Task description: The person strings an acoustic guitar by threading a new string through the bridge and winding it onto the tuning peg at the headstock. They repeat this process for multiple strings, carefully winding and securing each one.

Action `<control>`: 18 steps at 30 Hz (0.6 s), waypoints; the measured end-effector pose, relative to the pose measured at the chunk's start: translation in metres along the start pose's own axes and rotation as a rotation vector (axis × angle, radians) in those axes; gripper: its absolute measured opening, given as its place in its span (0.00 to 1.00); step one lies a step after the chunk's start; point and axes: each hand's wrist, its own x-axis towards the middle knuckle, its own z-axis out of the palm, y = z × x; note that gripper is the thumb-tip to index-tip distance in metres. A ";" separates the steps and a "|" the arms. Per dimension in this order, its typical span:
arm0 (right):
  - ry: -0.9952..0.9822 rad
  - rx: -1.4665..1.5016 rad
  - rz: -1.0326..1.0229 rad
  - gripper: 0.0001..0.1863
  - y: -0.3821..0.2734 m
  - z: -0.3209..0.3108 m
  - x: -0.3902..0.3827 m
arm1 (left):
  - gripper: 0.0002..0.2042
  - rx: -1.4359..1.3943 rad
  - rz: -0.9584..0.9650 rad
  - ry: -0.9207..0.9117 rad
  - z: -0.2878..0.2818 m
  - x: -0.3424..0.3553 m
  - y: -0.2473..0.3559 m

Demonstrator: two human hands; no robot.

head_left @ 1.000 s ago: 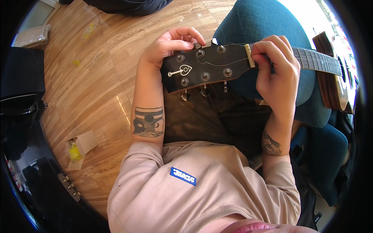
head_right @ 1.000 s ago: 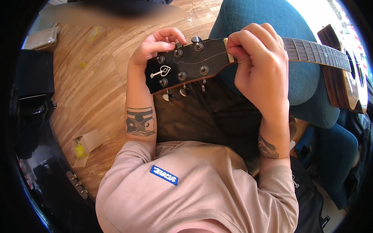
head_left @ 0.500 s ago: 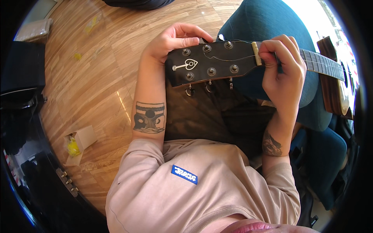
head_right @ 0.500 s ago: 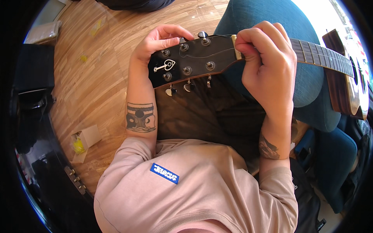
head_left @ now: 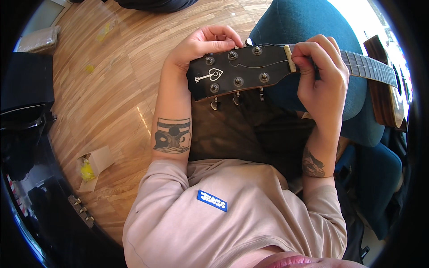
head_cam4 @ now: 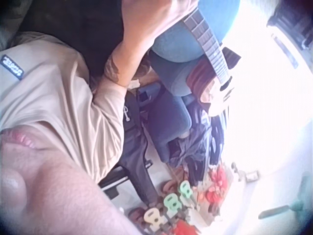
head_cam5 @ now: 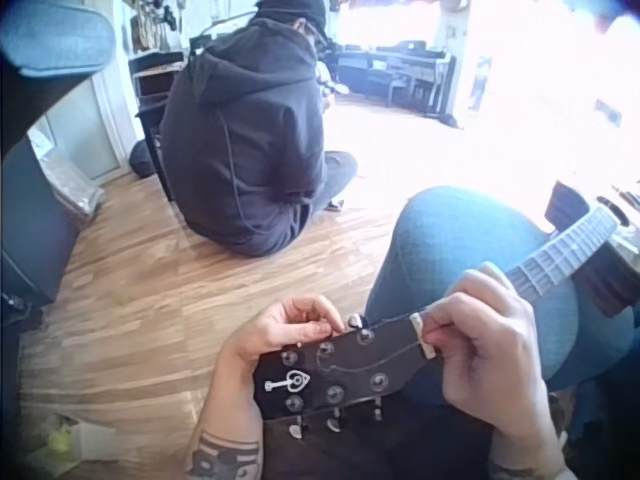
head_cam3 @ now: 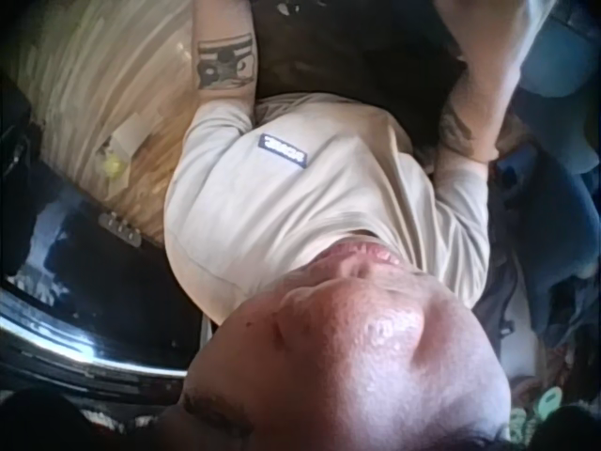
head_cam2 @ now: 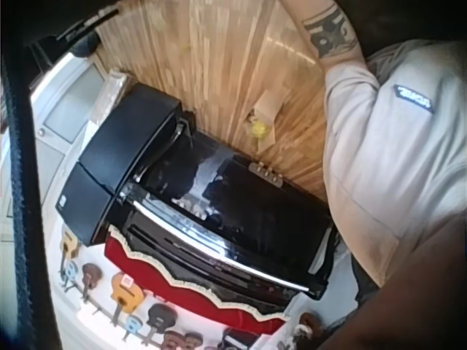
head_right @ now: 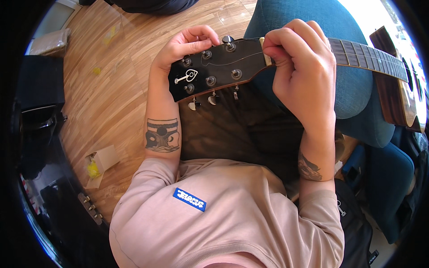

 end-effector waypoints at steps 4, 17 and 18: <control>0.013 -0.004 -0.004 0.05 0.000 -0.002 0.001 | 0.18 -0.216 0.002 -0.135 -0.015 -0.005 -0.006; 0.024 0.009 -0.014 0.05 0.002 -0.001 -0.001 | 0.19 -0.183 -0.013 -0.149 -0.020 -0.003 -0.012; 0.031 0.008 -0.012 0.05 0.002 -0.002 -0.001 | 0.19 -0.206 -0.012 -0.157 -0.019 -0.003 -0.011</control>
